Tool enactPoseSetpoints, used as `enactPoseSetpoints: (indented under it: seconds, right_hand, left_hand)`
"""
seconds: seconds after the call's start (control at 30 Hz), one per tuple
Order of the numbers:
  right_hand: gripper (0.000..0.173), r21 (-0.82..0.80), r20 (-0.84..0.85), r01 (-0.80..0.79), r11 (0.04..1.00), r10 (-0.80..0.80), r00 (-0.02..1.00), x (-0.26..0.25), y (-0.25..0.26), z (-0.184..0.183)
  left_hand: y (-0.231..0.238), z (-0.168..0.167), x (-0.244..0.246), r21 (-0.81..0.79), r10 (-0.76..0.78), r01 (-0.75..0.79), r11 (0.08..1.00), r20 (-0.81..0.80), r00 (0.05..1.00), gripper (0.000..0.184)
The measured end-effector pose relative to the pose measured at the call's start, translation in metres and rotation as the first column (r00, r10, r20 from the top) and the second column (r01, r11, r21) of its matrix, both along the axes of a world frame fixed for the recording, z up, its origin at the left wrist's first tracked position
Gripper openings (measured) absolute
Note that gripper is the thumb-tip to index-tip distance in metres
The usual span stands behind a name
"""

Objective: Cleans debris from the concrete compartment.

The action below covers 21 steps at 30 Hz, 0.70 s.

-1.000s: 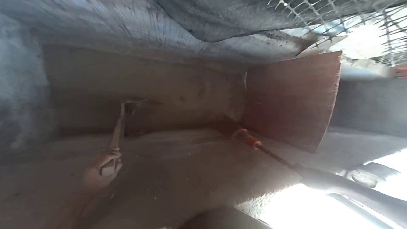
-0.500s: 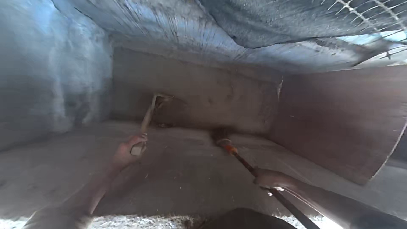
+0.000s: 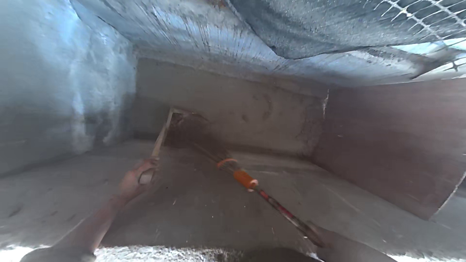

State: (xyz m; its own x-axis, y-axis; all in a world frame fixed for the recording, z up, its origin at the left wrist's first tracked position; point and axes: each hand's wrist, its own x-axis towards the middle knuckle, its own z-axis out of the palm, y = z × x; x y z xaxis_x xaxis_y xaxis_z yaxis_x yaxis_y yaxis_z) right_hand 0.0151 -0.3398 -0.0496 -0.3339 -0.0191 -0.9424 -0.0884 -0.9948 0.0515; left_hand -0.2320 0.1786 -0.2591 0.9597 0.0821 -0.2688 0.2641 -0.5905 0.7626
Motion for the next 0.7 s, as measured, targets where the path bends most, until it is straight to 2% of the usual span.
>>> enactPoseSetpoints:
  seconds: [0.1, 0.2, 0.27, 0.33, 0.43, 0.5, 0.57, 0.63, 0.7]
  right_hand:
    - [0.053, -0.134, 0.136, -0.04, 0.99, 0.058, 0.989, 0.006, -0.043, 0.011]
    - [0.057, -0.203, 0.175, -0.103, 0.974, 0.14, 0.975, 0.007, -0.047, -0.033]
    - [0.05, -0.168, 0.12, -0.108, 0.98, 0.13, 0.984, -0.005, -0.024, -0.077]
    - [0.043, -0.068, 0.027, -0.091, 0.994, 0.093, 0.995, -0.022, 0.013, -0.107]
    - [0.056, 0.055, -0.058, -0.033, 0.998, 0.036, 0.998, -0.037, 0.076, -0.124]
    - [0.059, 0.126, -0.097, -0.019, 0.992, 0.031, 0.995, -0.039, 0.099, -0.118]
    - [0.06, 0.193, -0.105, -0.042, 0.98, 0.063, 0.992, -0.038, 0.096, -0.099]
    - [0.062, 0.214, -0.057, -0.05, 0.975, 0.064, 0.996, -0.026, 0.073, -0.07]
    - [0.058, 0.131, 0.007, -0.022, 0.991, 0.021, 1.0, -0.015, 0.038, -0.035]
  left_hand:
    - [0.014, -0.001, -0.001, -0.025, 0.035, -0.036, 0.999, -0.032, 0.999, 0.03]
    - [0.02, -0.001, -0.002, -0.021, 0.042, -0.043, 0.999, -0.037, 0.998, 0.026]
    - [0.026, 0.0, -0.002, -0.025, 0.033, -0.035, 0.999, -0.062, 0.998, 0.027]
    - [0.031, -0.001, -0.005, -0.037, 0.032, -0.036, 0.999, -0.111, 0.993, 0.03]
    - [0.028, 0.001, -0.004, -0.019, 0.031, -0.034, 0.999, -0.146, 0.989, 0.031]
    - [0.027, 0.003, -0.002, 0.002, 0.018, -0.018, 1.0, -0.142, 0.99, 0.029]
    - [0.027, 0.004, -0.004, 0.003, 0.004, -0.004, 1.0, -0.138, 0.99, 0.03]
    - [0.026, 0.004, -0.003, -0.015, 0.02, -0.022, 1.0, -0.141, 0.99, 0.032]
    - [0.028, 0.001, -0.007, -0.034, 0.037, -0.042, 0.999, -0.131, 0.991, 0.033]
